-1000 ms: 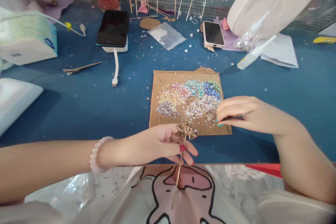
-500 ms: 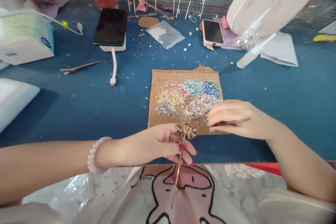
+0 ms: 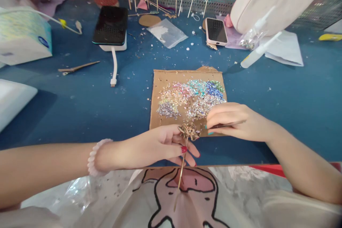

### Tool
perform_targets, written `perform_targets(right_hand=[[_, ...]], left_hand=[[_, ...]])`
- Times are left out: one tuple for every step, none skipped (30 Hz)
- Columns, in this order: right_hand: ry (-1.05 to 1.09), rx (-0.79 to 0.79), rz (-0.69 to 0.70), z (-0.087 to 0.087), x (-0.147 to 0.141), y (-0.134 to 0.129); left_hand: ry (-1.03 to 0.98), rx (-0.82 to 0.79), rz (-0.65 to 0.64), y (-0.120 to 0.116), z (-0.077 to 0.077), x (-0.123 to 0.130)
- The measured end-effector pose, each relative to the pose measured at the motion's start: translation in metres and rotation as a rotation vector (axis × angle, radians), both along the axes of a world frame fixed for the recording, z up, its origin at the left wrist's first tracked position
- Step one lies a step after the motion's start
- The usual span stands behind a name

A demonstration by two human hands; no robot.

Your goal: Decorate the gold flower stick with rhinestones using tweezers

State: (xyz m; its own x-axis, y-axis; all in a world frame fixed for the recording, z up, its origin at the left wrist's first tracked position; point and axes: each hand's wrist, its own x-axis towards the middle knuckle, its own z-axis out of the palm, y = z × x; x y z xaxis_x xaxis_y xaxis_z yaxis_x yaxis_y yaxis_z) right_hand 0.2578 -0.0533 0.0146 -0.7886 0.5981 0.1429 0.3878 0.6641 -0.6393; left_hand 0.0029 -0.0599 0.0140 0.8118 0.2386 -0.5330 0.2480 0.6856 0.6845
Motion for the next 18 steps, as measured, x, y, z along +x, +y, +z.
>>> perform_targets(right_hand=[[0.002, 0.001, 0.001, 0.0, 0.0, 0.0], [0.004, 0.004, 0.002, 0.0, 0.0, 0.0], [0.005, 0.008, 0.002, 0.0, 0.0, 0.0], [0.007, 0.012, 0.0, -0.001, 0.001, 0.0], [0.009, 0.015, 0.0, -0.001, 0.001, 0.0], [0.011, 0.017, 0.0, -0.001, 0.001, 0.0], [0.013, 0.018, 0.0, -0.001, 0.001, 0.0], [0.013, 0.018, -0.001, -0.001, 0.001, 0.0], [0.012, 0.021, -0.001, -0.001, 0.0, 0.0], [0.011, 0.024, -0.002, -0.001, 0.0, -0.001], [0.01, 0.028, -0.003, -0.001, 0.0, -0.001], [0.009, 0.033, -0.005, 0.0, 0.0, -0.001], [0.01, 0.035, -0.006, 0.0, 0.0, -0.001], [0.012, 0.037, -0.006, 0.0, 0.0, -0.001], [0.015, 0.038, -0.005, 0.0, 0.0, -0.001], [0.019, 0.04, -0.004, -0.001, 0.0, 0.0], [0.021, 0.045, -0.004, -0.001, 0.001, 0.0], [0.024, 0.052, -0.005, -0.001, 0.002, 0.001]], left_hand=[[-0.009, -0.005, 0.007, 0.0, -0.001, 0.0], [-0.022, -0.009, 0.015, -0.001, -0.002, 0.0], [-0.038, -0.012, 0.023, -0.001, -0.004, 0.0], [-0.053, -0.014, 0.03, -0.001, -0.005, 0.0], [-0.065, -0.014, 0.035, -0.002, -0.007, 0.0], [-0.074, -0.014, 0.039, -0.002, -0.008, 0.0], [-0.079, -0.015, 0.041, -0.003, -0.009, 0.0], [-0.082, -0.014, 0.041, -0.003, -0.01, 0.0], [-0.084, -0.015, 0.041, -0.003, -0.01, 0.0], [-0.088, -0.015, 0.041, -0.003, -0.011, -0.001], [-0.091, -0.015, 0.04, -0.003, -0.011, -0.001], [-0.093, -0.016, 0.042, -0.003, -0.011, -0.001], [-0.094, -0.016, 0.044, -0.003, -0.011, -0.001], [-0.095, -0.016, 0.045, -0.003, -0.011, -0.001], [-0.094, -0.015, 0.045, -0.003, -0.011, -0.001], [-0.093, -0.014, 0.042, -0.003, -0.011, -0.001], [-0.092, -0.012, 0.04, -0.003, -0.011, -0.001], [-0.092, -0.01, 0.037, -0.003, -0.011, -0.001]])
